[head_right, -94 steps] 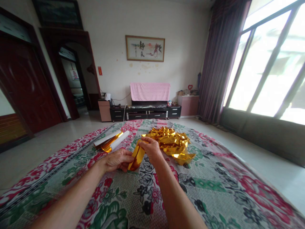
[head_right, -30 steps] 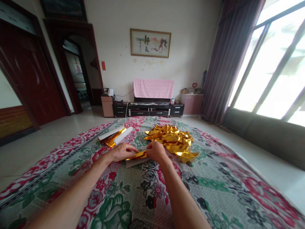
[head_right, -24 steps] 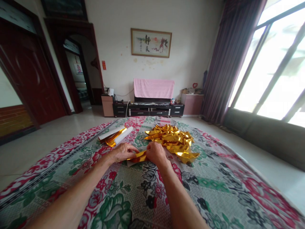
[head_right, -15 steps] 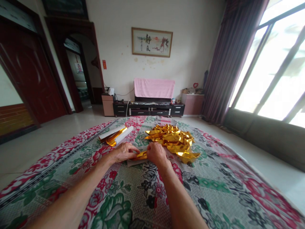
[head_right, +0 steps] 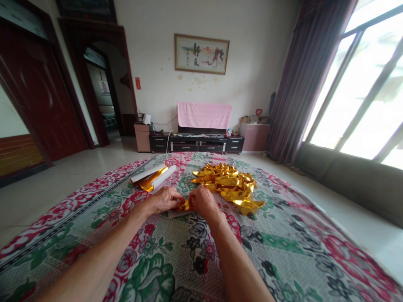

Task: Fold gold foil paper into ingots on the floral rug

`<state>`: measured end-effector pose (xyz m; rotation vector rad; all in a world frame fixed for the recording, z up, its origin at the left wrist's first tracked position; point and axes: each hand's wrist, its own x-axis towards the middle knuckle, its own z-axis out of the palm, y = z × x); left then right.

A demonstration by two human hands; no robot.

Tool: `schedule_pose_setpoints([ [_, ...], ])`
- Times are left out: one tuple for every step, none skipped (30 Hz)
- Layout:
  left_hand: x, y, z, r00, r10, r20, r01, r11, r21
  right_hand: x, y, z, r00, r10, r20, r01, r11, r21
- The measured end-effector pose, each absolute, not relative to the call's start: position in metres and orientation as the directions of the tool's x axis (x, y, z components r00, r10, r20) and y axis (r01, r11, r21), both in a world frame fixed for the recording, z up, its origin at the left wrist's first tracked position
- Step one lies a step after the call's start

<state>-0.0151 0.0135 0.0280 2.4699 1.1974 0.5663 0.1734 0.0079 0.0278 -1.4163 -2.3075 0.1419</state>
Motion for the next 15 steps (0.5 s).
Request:
schedule_pose_setpoints([
  [-0.015,0.013,0.029,0.571,0.796,0.199,0.665,-0.591,0.457,0.174,0.007,0.027,-0.39,0.868,0.308,0.818,0.48,-0.316],
  [-0.015,0.013,0.03,0.578,0.793,0.194,0.664,-0.595,0.453,0.174,0.006,0.027,-0.388,0.866,0.314,0.811,0.483,-0.331],
  [-0.015,0.012,0.03,0.587,0.787,0.19,0.661,-0.601,0.449,0.174,0.006,0.027,-0.38,0.867,0.323,0.806,0.482,-0.344],
  [-0.015,0.012,0.031,0.598,0.78,0.186,0.655,-0.609,0.447,0.174,0.005,0.026,-0.368,0.868,0.332,0.803,0.477,-0.357],
  [-0.016,0.012,0.031,0.609,0.771,0.185,0.647,-0.618,0.448,0.174,0.004,0.026,-0.353,0.872,0.34,0.803,0.469,-0.368],
  [-0.016,0.012,0.031,0.619,0.763,0.184,0.638,-0.626,0.449,0.174,0.004,0.025,-0.34,0.874,0.346,0.803,0.462,-0.377],
  [-0.016,0.012,0.031,0.627,0.756,0.186,0.63,-0.633,0.449,0.174,0.003,0.024,-0.331,0.876,0.352,0.803,0.457,-0.382],
  [-0.017,0.012,0.031,0.633,0.751,0.187,0.626,-0.639,0.447,0.174,0.003,0.022,-0.323,0.876,0.358,0.804,0.454,-0.384],
  [-0.017,0.012,0.031,0.635,0.75,0.187,0.625,-0.641,0.445,0.173,0.004,0.021,-0.316,0.875,0.366,0.806,0.451,-0.382],
  [-0.017,0.012,0.03,0.634,0.75,0.187,0.628,-0.641,0.441,0.173,0.004,0.019,-0.31,0.874,0.373,0.809,0.449,-0.379],
  [-0.017,0.012,0.03,0.633,0.752,0.186,0.633,-0.641,0.434,0.172,0.004,0.017,-0.303,0.873,0.382,0.813,0.446,-0.374],
  [-0.017,0.012,0.03,0.631,0.753,0.185,0.639,-0.64,0.427,0.171,0.004,0.016,-0.291,0.874,0.391,0.818,0.438,-0.372],
  [-0.017,0.012,0.03,0.629,0.755,0.184,0.645,-0.639,0.419,0.17,0.005,0.015,-0.274,0.876,0.398,0.824,0.427,-0.373],
  [-0.017,0.012,0.03,0.627,0.757,0.184,0.65,-0.639,0.41,0.169,0.005,0.014,-0.255,0.879,0.402,0.83,0.413,-0.376],
  [-0.017,0.012,0.029,0.628,0.757,0.184,0.654,-0.641,0.402,0.167,0.005,0.013,-0.236,0.884,0.404,0.835,0.397,-0.382],
])
